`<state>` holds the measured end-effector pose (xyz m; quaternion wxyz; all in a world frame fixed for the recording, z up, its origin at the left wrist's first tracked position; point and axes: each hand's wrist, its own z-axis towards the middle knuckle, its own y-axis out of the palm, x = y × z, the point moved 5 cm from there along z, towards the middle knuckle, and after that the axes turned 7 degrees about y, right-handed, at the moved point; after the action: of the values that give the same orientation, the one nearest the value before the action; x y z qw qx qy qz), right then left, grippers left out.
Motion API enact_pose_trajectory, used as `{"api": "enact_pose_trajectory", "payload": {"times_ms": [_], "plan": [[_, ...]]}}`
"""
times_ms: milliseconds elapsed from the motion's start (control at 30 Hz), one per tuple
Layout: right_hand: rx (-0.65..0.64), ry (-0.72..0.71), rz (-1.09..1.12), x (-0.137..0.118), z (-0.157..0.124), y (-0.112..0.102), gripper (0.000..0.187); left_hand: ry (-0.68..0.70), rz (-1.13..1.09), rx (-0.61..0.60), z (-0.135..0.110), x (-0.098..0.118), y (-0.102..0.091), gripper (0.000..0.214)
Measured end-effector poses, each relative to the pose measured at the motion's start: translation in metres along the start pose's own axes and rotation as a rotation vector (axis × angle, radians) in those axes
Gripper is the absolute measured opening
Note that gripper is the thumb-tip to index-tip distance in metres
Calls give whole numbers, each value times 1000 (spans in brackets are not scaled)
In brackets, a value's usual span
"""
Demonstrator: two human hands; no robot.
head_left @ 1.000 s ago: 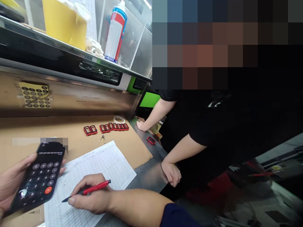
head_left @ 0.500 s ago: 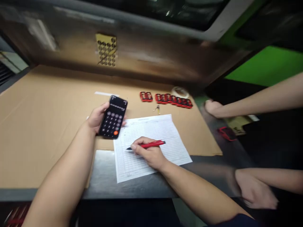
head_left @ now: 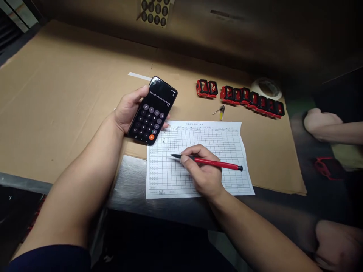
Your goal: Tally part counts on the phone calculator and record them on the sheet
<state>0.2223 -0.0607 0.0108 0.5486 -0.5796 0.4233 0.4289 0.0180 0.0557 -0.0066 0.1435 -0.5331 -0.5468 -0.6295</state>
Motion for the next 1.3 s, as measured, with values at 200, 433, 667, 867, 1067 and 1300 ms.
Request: {"api": "enact_pose_trajectory", "payload": {"times_ms": [200, 433, 667, 867, 1067, 1300], "plan": [[18, 71, 76, 8, 1, 0, 8, -6, 20, 66, -1, 2, 1, 74], [-33, 78, 101, 5, -2, 4, 19, 0, -16, 156, -3, 4, 8, 75], [40, -20, -15, 3, -3, 0, 3, -9, -59, 182, -2, 4, 9, 74], [39, 19, -3, 6, -2, 0, 5, 0, -83, 187, -1, 3, 8, 75], [-2, -25, -45, 0, -5, 3, 11, -2, -89, 162, -1, 4, 8, 75], [17, 4, -41, 3, -6, 3, 6, -9, -107, 121, 1, 2, 6, 78]]}}
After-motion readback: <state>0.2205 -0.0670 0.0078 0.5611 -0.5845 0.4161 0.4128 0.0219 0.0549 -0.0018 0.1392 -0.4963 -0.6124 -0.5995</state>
